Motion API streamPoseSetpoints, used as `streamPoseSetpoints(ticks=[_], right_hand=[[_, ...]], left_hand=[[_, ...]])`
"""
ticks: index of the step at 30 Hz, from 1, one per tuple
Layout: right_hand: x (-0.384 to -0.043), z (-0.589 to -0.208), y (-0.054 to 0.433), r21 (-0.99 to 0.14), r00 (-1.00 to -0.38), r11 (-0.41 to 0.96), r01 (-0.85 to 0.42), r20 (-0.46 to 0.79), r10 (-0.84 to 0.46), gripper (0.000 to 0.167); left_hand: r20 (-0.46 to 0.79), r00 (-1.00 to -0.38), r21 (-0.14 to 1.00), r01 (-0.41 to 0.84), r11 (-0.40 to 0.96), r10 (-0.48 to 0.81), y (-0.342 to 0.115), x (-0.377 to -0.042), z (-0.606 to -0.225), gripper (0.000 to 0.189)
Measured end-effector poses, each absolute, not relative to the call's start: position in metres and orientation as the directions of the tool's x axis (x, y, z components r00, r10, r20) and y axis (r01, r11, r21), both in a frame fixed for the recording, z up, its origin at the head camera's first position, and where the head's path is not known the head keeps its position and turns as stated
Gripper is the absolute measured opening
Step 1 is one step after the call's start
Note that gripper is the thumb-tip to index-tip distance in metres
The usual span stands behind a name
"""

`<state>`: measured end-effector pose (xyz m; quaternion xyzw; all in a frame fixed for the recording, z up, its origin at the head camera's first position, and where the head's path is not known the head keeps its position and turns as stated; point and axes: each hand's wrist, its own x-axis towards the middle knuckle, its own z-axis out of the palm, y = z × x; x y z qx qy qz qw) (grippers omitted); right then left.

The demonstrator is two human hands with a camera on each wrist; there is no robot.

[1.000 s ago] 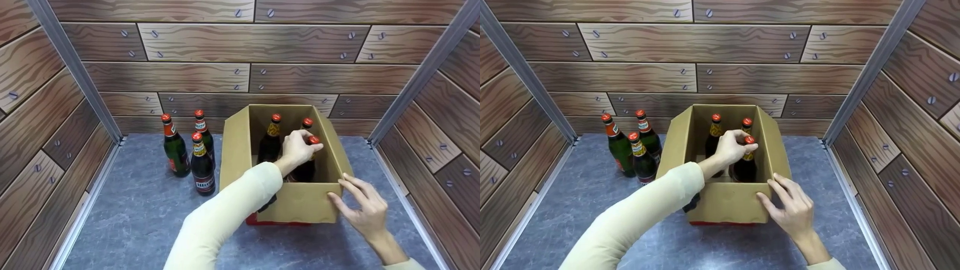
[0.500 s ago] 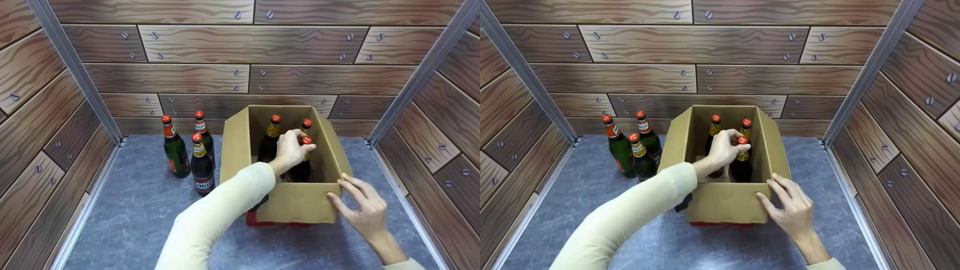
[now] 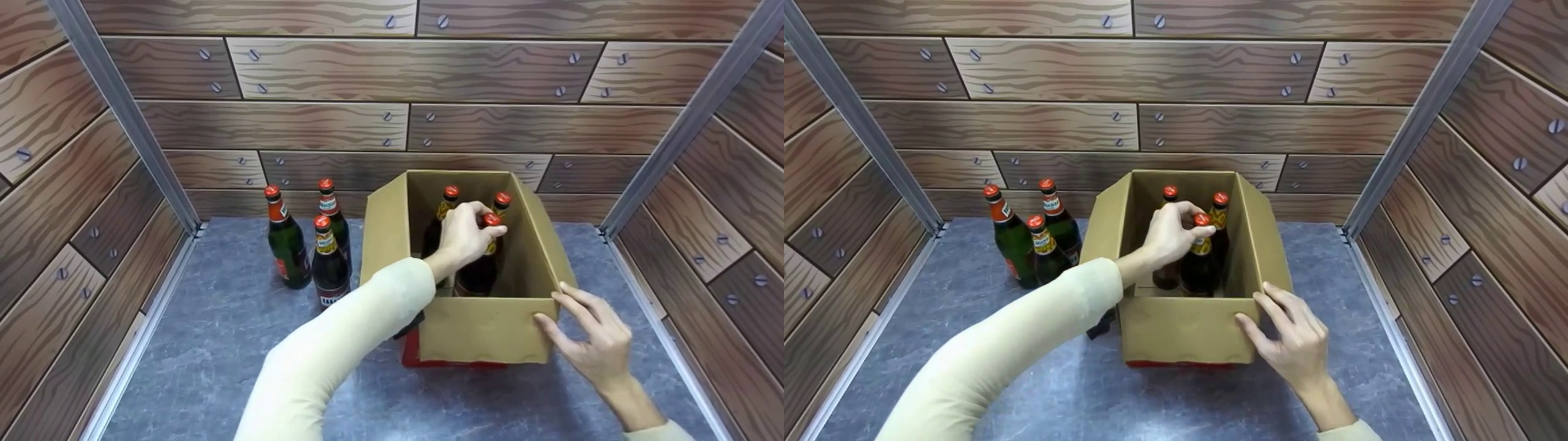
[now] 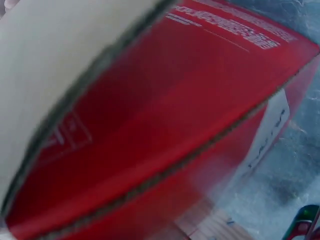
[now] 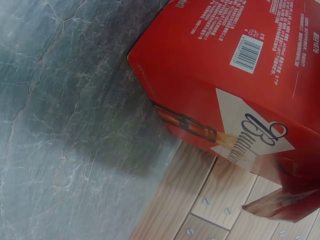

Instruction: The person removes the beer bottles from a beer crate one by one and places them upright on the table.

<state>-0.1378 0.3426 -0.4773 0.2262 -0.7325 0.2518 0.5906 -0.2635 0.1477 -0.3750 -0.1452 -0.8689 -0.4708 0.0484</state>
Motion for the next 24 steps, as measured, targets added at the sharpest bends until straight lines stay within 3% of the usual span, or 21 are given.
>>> streamPoseSetpoints(ticks=[10, 24], right_hand=[[-0.139, -0.476, 0.344, -0.092, -0.201, 0.775, -0.626, 0.978, -0.047, 0.054], [-0.138, -0.477, 0.343, -0.093, -0.191, 0.763, -0.639, 0.981, -0.041, 0.054]], left_hand=[[0.280, -0.922, 0.744, 0.385, 0.546, 0.269, 0.127, -0.271, -0.356, 0.024], [0.280, -0.912, 0.787, 0.396, 0.472, 0.298, 0.098, -0.268, -0.323, 0.027]])
